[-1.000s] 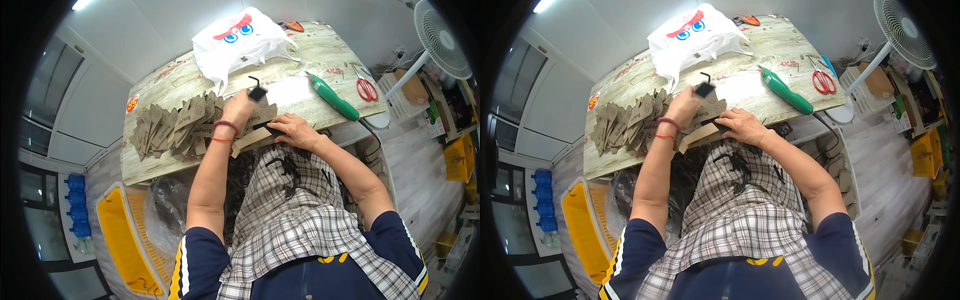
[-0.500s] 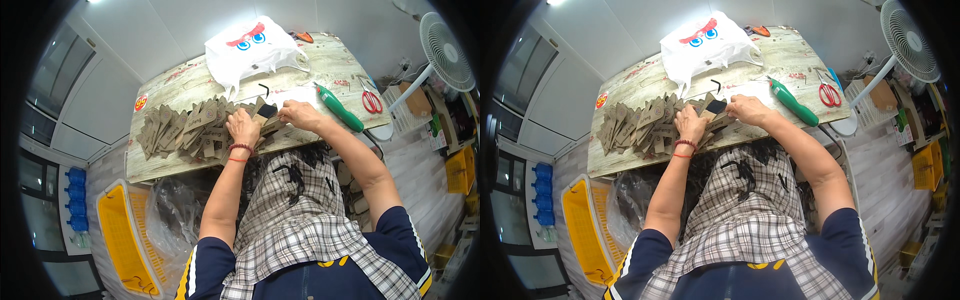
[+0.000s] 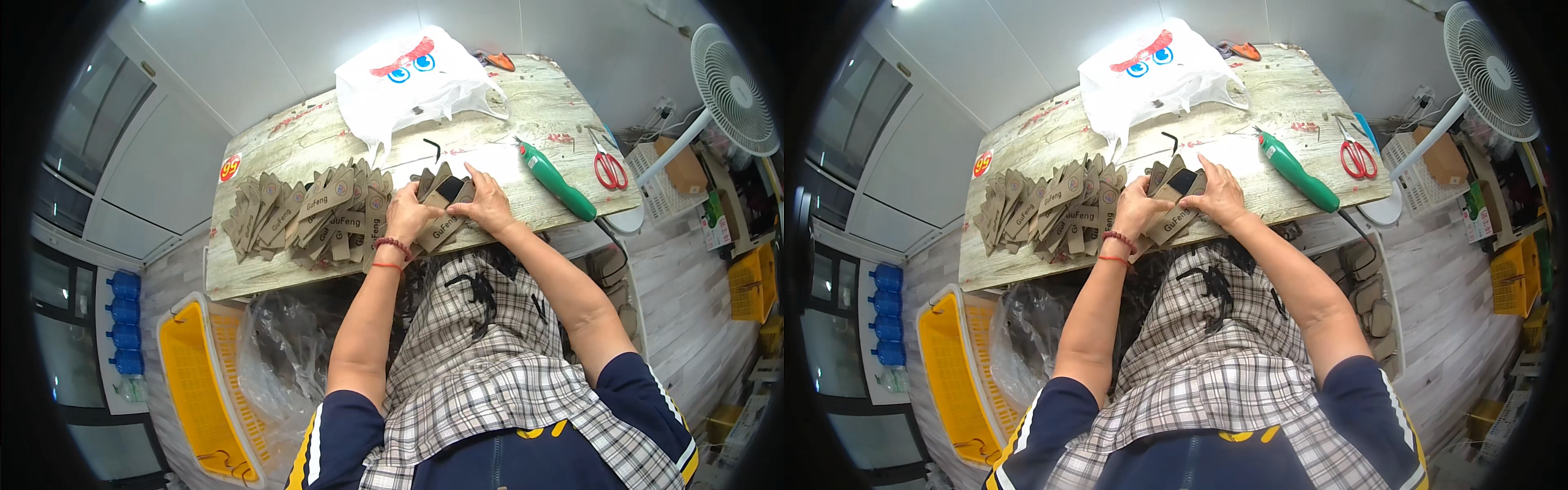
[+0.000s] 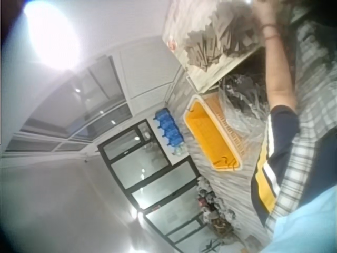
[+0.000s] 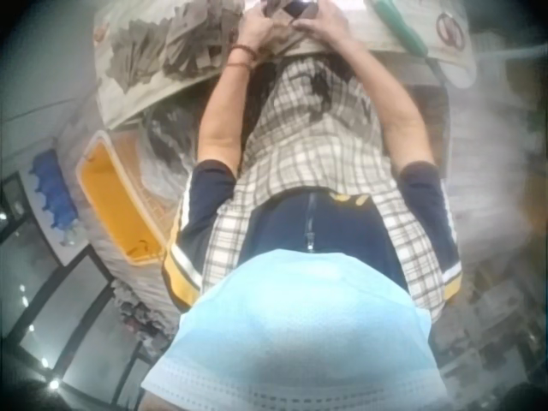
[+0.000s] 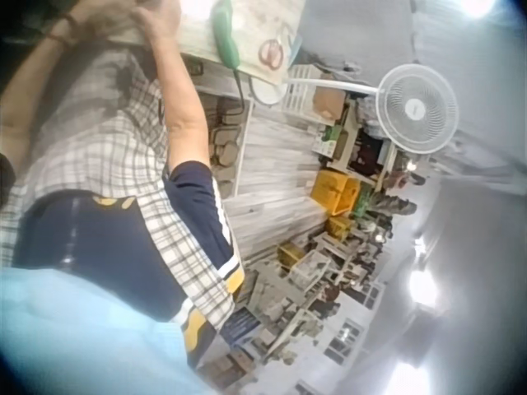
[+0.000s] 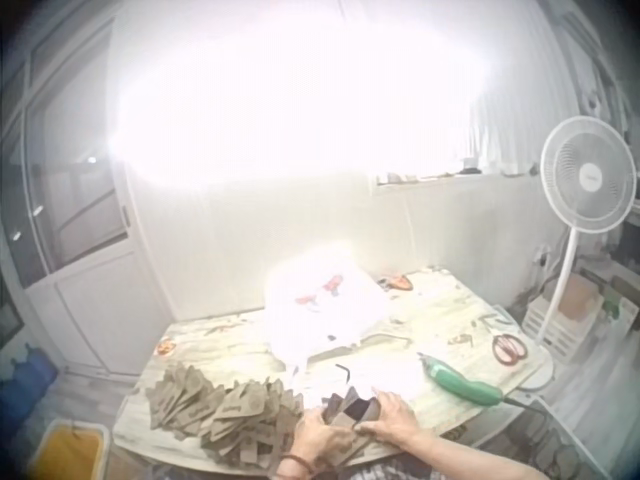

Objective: The person uses a green rotary cutter to trim the edges of small cardboard tags labeled 'Gufeng'. They handle the tags one at a time, rotating them to smooth the edges, then place the finished pieces into a white plastic bag on the table.

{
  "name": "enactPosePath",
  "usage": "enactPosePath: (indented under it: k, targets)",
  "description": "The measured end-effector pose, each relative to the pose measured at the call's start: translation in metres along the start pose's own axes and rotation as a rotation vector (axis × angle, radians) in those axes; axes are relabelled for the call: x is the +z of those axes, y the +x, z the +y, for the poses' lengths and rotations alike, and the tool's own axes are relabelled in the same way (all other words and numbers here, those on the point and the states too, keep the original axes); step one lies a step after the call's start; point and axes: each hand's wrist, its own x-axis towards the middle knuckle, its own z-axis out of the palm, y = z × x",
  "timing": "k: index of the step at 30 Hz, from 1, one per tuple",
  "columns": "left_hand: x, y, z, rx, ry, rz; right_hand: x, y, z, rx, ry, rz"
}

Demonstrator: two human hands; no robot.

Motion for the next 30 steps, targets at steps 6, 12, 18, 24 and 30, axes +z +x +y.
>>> enactPosePath:
  k: [6, 12, 18, 24, 30]
  targets:
    - [0.000, 0.001, 0.017, -0.040, 0.060, 0.043, 0.014, 0.001, 0.002, -0.026, 0.273, 0.167]
    - [0.009, 0.025, -0.016, -0.194, -0.491, 0.009, 0.022, 0.010, -0.005, 0.112, 0.557, 0.180]
    - [-0.007, 0.032, -0.016, -0.223, -0.795, -0.168, -0.004, 0.029, -0.008, 0.205, 0.940, -0.038]
    - [-0.006, 0.043, -0.015, -0.197, -0.721, -0.237, -0.011, 0.046, -0.009, 0.078, 0.971, -0.058]
    - [-0.010, 0.040, -0.003, -0.185, -0.768, -0.190, -0.010, 0.058, -0.008, 0.133, 0.933, -0.060]
